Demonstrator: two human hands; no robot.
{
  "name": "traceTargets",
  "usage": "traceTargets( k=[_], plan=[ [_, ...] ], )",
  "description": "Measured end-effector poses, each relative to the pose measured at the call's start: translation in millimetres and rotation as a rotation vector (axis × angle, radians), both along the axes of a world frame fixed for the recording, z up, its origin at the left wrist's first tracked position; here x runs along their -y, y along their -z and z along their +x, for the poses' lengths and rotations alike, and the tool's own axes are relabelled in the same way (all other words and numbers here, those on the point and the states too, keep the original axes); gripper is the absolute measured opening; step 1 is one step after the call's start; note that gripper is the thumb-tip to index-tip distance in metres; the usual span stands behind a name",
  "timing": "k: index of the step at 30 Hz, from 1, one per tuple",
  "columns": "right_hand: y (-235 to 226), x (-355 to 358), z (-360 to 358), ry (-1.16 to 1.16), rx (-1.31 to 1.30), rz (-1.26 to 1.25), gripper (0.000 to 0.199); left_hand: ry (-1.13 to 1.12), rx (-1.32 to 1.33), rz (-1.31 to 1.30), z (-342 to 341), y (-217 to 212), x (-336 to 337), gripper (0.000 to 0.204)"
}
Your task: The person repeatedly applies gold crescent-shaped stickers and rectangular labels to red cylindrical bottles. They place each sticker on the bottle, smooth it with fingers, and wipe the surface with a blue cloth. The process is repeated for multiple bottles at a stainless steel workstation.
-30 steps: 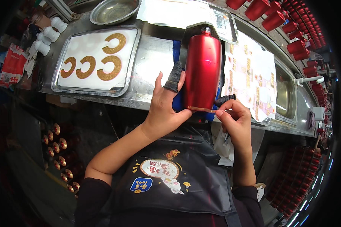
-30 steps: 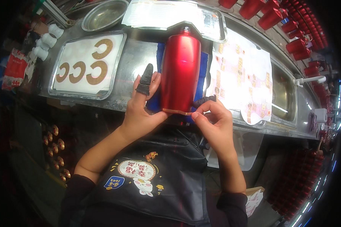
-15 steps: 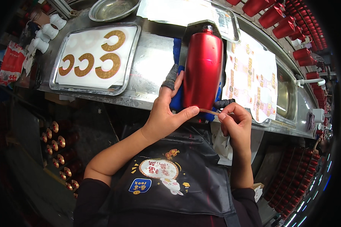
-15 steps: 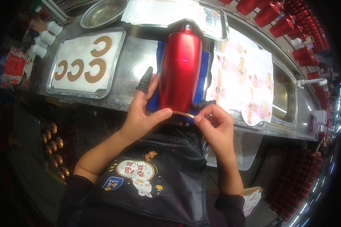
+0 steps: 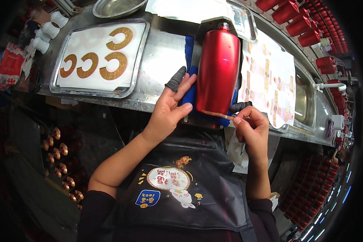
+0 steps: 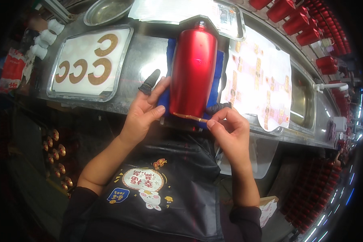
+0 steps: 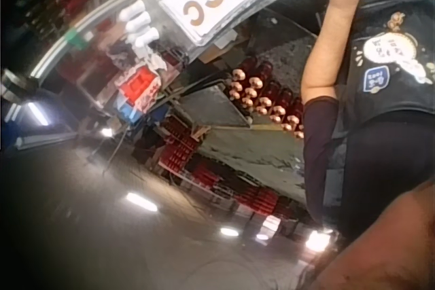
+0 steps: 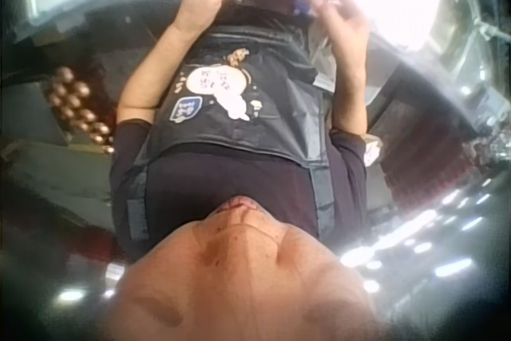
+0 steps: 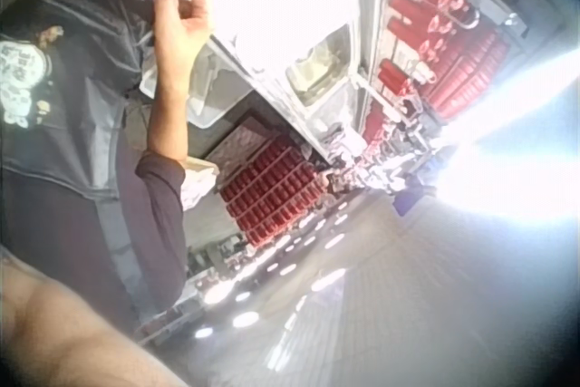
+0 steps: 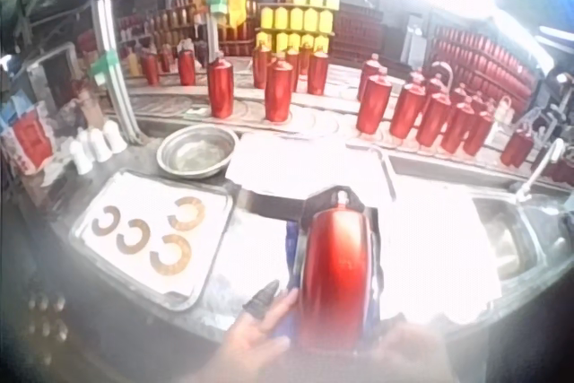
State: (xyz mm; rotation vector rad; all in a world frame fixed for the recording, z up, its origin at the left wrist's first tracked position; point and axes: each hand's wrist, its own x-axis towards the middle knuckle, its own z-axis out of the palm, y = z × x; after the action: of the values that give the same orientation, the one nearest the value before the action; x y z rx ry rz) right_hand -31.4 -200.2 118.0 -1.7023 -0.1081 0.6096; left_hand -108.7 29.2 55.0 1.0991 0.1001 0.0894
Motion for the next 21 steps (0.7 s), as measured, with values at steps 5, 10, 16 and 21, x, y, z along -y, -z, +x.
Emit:
traceTargets(
  k=[5,10,16,21],
  plan=[
    [0,-1,0,0.014,-0.015,0.024,0.011,-0.003,-0.015,-0.038,-1,2,-3,0.079],
    [-1,-1,-1,0.021,-0.008,0.01,0.011,-0.038,0.014,0.037,0,-2,8,0.081],
    [0,-1,-1,0.01,0.014,0.013,0.011,-0.124,0.041,0.289,4,-4,22,0.081],
    [0,-2,-2,0.001,0.016,0.039,0.01,-0.125,0.035,0.223,4,-5,20,0.078]
  ],
)
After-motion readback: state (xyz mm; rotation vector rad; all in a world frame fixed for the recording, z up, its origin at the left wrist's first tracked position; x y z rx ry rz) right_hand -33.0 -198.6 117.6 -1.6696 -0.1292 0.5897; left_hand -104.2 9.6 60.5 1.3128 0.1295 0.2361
